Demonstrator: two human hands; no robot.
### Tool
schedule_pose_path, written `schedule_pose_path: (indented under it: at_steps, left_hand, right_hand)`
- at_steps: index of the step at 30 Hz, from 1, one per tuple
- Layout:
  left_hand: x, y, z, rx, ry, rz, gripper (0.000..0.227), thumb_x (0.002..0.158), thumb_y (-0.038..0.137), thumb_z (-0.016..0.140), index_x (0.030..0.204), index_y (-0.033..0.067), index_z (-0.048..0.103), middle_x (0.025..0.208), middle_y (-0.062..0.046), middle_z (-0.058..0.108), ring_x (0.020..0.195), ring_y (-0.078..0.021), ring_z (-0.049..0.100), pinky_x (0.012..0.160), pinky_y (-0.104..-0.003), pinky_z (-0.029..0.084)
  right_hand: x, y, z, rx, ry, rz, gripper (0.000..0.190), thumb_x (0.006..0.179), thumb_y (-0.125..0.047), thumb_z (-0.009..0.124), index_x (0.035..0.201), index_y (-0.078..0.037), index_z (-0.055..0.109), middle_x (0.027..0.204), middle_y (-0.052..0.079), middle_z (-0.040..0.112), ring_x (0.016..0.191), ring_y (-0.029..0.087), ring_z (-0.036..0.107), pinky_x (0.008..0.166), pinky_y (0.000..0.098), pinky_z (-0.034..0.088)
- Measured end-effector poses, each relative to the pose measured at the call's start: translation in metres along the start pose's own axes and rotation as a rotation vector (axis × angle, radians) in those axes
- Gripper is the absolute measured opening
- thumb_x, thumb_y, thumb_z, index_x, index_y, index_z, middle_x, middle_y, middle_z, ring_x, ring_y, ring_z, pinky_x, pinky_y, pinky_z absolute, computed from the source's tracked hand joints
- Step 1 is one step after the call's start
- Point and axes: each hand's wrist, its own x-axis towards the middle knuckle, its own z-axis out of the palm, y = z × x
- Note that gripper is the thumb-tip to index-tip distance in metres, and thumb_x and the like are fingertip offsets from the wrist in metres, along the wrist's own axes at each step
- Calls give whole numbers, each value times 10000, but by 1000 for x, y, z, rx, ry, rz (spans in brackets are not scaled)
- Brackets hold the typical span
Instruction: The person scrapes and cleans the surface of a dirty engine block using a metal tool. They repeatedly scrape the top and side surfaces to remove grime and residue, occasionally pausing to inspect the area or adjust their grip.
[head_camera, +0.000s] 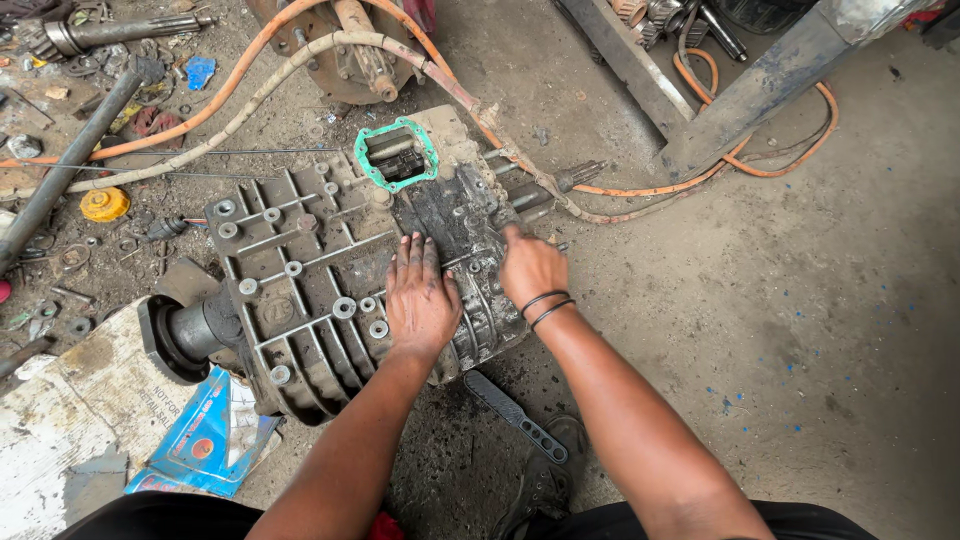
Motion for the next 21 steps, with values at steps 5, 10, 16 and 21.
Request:
schedule_pose_path:
  at_steps: [5,10,16,21]
  left_hand:
    - [-2,-3,3,-12,13,3,599,938,204,510,1460,-87,474,1565,-273,422,1506,-396,327,1223,-526,243]
    - [-3,-6,8,-10,-7,-8,599,958,203,498,1478,-89,447,1582,-266,403,1524,-379,309,1233,-521,227]
    - [-2,-7,7,-80,1,-87,607,928,178,517,1470,-83,439,1584,-257,393,1515,-371,305,1227,-507,230]
    - [0,-8,5,-215,12,-177,629,880,116,543,1477,-56,439,1584,-239,408,1520,-359,318,1204,-507,270]
  right_hand:
    - [-7,-14,11,159,-46,67,244,915,-80,603,1155,-98,643,774,172,721,726,335,730,641,474,570]
    - [-11,-11,-11,136,-23,30,236,909,-96,616,1139,-82,664,826,171,737,740,332,734,663,460,579]
    - [-16,-18,-33,-43,20,-281,250,862,-49,590,1026,-121,763,979,177,733,748,337,724,656,461,585]
    - [-3,-28,-35,-122,-26,-424,244,899,-123,578,1014,-152,792,966,192,730,806,352,726,698,487,581]
